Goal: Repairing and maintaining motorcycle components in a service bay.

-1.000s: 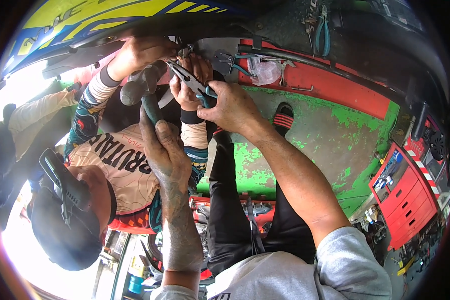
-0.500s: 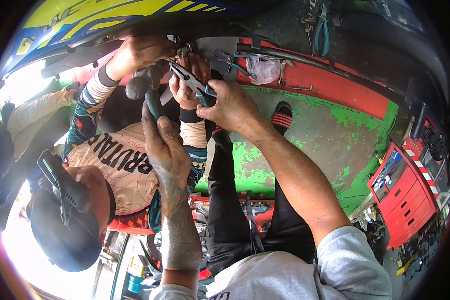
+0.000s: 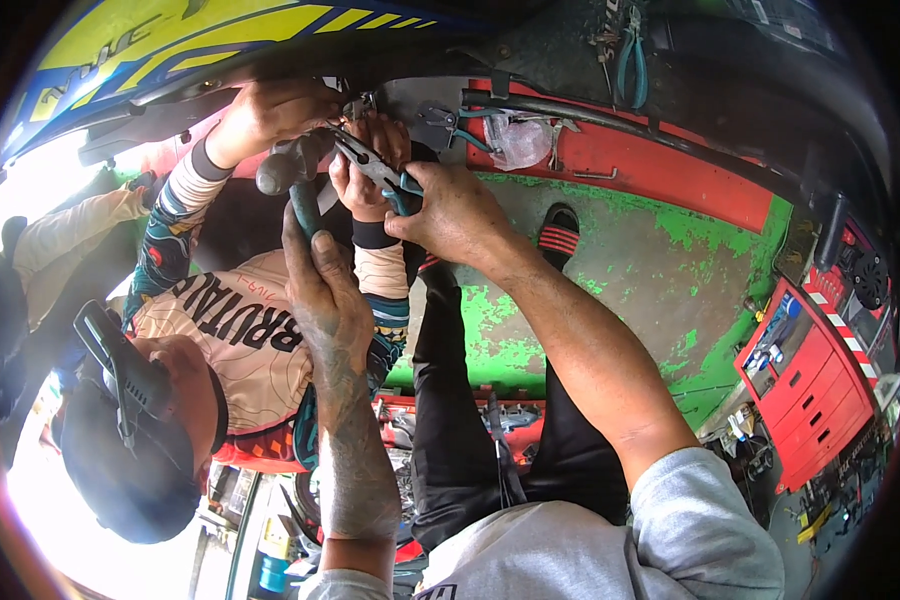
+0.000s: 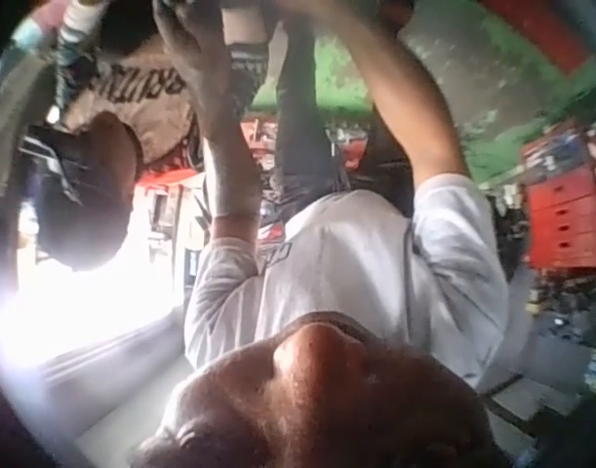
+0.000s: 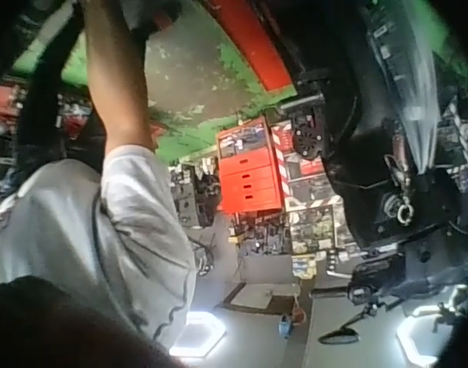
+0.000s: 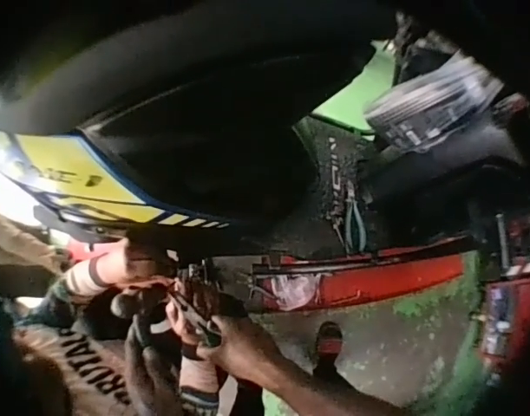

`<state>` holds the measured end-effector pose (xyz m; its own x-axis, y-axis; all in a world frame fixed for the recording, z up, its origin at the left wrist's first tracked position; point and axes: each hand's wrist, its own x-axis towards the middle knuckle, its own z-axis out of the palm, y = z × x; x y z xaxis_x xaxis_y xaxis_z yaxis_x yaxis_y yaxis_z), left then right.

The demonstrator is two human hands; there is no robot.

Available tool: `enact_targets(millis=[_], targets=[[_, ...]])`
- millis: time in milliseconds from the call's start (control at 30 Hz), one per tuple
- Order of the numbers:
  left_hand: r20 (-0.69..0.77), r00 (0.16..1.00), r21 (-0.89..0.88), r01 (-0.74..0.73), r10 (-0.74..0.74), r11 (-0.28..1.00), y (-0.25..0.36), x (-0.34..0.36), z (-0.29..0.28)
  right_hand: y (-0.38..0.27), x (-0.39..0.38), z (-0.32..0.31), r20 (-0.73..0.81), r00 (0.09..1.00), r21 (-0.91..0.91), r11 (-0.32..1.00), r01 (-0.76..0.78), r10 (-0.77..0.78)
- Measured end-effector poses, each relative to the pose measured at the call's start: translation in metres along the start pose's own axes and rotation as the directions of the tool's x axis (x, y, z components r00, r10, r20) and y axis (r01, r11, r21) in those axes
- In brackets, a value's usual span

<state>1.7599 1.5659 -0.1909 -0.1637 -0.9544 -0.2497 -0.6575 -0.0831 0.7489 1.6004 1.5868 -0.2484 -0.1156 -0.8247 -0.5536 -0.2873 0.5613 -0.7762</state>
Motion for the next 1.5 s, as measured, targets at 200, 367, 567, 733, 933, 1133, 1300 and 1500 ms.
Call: enact_targets(millis=[200, 367, 567, 733, 933, 1133, 1300, 1500], targets=[[-0.024, 0.999, -0.081, 0.022, -0.024, 0.996, 0.002, -0.002, 0.002, -0.004, -0.001, -0.002, -0.02, 1.0, -0.014, 1.0, -0.008, 0.008], [-0.015, 1.0, -0.019, -0.007, 0.007, 1.0, -0.001, 0.001, 0.004, -0.004, -0.001, -0.005, 0.008, 1.0, -0.002, 1.0, -0.002, 0.002], [-0.007, 1.0, -0.09, 0.022, -0.023, 0.996, 0.001, 0.0, 0.005, 0.001, -0.001, -0.003, -0.018, 0.999, 0.017, 0.999, 0.035, -0.034], [0.022, 0.998, -0.158, 0.058, -0.056, 0.986, 0.004, -0.002, 0.005, 0.001, 0.0, -0.003, -0.021, 1.0, -0.005, 1.0, 0.022, -0.023], [-0.001, 0.999, -0.033, -0.044, 0.044, 0.998, -0.008, 0.002, 0.006, 0.002, 0.003, -0.005, 0.015, 1.0, -0.016, 1.0, 0.022, -0.022], [-0.01, 1.0, -0.03, -0.019, 0.018, 0.999, -0.006, 0.002, 0.007, 0.005, 0.004, -0.004, 0.014, 0.999, 0.005, 0.999, 0.036, -0.036], [-0.011, 0.999, -0.076, -0.034, 0.033, 0.997, -0.002, 0.003, 0.009, 0.011, 0.004, 0.003, 0.03, 0.999, -0.017, 1.0, 0.026, -0.025], [-0.029, 0.998, -0.188, 0.042, -0.048, 0.981, -0.002, -0.011, 0.001, 0.004, -0.015, 0.004, 0.076, 0.997, 0.005, 1.0, -0.023, 0.023]])
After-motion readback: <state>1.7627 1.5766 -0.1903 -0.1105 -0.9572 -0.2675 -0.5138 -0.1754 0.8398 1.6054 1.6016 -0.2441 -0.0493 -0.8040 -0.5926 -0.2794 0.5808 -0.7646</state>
